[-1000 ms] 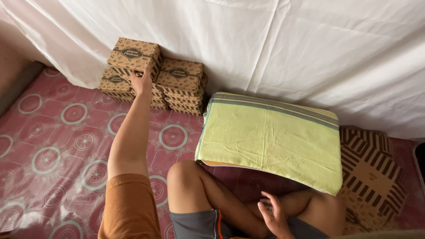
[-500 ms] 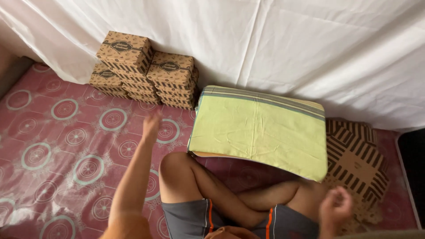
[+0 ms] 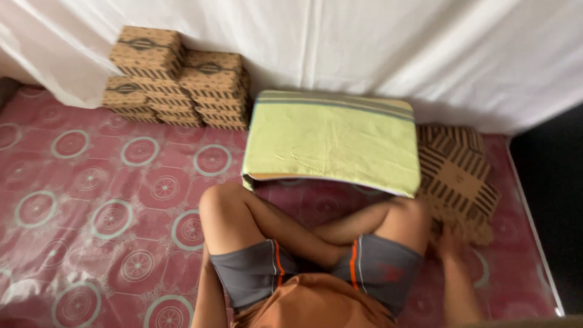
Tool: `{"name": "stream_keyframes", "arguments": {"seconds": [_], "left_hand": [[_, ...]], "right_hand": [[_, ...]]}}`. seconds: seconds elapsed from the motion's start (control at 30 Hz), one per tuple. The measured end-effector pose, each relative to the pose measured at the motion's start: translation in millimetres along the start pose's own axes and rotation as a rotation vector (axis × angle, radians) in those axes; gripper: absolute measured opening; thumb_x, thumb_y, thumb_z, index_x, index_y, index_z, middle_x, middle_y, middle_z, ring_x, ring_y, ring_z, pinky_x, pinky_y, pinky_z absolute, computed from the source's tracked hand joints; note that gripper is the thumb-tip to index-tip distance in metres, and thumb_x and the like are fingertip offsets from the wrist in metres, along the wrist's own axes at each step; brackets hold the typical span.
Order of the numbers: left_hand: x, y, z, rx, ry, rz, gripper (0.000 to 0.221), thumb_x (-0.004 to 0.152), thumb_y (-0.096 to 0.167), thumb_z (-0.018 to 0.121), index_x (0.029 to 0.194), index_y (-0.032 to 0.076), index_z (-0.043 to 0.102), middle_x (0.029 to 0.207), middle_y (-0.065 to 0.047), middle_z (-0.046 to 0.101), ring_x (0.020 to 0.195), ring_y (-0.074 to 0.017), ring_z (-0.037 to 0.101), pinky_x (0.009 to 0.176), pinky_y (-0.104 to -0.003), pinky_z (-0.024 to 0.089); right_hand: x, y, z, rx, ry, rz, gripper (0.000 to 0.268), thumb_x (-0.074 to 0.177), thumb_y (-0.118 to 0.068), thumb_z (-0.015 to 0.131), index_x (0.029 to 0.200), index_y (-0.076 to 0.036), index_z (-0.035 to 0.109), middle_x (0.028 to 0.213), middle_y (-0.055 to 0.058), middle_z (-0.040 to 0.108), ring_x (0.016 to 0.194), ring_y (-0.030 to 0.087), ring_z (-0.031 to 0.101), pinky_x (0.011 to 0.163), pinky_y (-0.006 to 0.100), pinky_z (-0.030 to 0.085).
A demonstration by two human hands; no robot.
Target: Folding flat cardboard sheets into small rectangular boxes while sitting on the floor.
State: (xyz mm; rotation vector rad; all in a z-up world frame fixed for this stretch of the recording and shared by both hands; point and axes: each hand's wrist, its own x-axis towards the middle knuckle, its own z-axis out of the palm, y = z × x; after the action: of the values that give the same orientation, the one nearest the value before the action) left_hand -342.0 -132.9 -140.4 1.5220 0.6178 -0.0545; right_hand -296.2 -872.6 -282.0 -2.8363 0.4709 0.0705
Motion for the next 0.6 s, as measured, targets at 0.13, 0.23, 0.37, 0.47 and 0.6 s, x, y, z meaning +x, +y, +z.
{"name": "stream_keyframes", "arguments": {"seconds": [0.13,0.23,0.37,0.47,0.6], "left_hand": [[-33.1,-7.5,39.7,0.029,-0.085,0.012,0.053,0.095,0.031,0.062,0.134,-0.005,0.062,0.123,-0.024,0.066,0.110,-0.0319,0.063,0.098,-0.043,0.052],[-47.5,-12.0,52.2,0.043,-0.124,0.031,0.051,0.095,0.029,0.061,0.134,-0.005,0.062,0.123,-0.024,0.066,0.110,-0.0322,0.063,0.098,-0.044,0.051],[-72.0,-10.5,32.8,0.046,-0.151,0.075,0.049,0.096,0.026,0.061,0.134,-0.005,0.062,0.123,-0.025,0.066,0.111,-0.0326,0.062,0.098,-0.045,0.051],[-95.8,-15.9,-1.1,0.039,-0.136,0.098,0.047,0.097,0.023,0.061,0.134,-0.006,0.062,0.123,-0.026,0.066,0.111,-0.0329,0.061,0.099,-0.046,0.050],[-86.7,-21.6,56.2,0.017,-0.090,0.140,0.045,0.097,0.020,0.061,0.133,-0.006,0.062,0.123,-0.027,0.065,0.111,-0.0333,0.061,0.099,-0.047,0.049]], "right_hand": [[6.5,45.5,63.7,-0.171,0.215,-0.116,0.063,0.097,-0.017,0.062,0.157,-0.020,0.046,0.158,0.027,0.041,0.153,0.045,0.032,0.111,0.070,0.037],[-21.4,-4.0,34.5,-0.108,0.129,0.065,0.058,0.100,-0.017,0.049,0.156,-0.030,0.041,0.161,0.021,0.029,0.147,0.049,0.028,0.092,0.073,0.049],[-36.9,-21.6,45.7,-0.532,0.769,-0.104,0.046,0.096,-0.021,0.052,0.142,-0.028,0.055,0.132,0.015,0.055,0.104,0.038,0.057,0.081,0.051,0.043],[-36.4,-12.5,53.3,-0.807,0.972,-0.187,0.046,0.094,-0.041,0.053,0.140,-0.034,0.053,0.140,0.005,0.058,0.122,0.028,0.052,0.102,0.051,0.030],[-42.9,12.8,73.1,-0.645,0.669,-0.299,0.064,0.099,-0.051,0.053,0.158,-0.029,0.039,0.165,0.004,0.041,0.152,0.030,0.035,0.114,0.060,0.017]]}}
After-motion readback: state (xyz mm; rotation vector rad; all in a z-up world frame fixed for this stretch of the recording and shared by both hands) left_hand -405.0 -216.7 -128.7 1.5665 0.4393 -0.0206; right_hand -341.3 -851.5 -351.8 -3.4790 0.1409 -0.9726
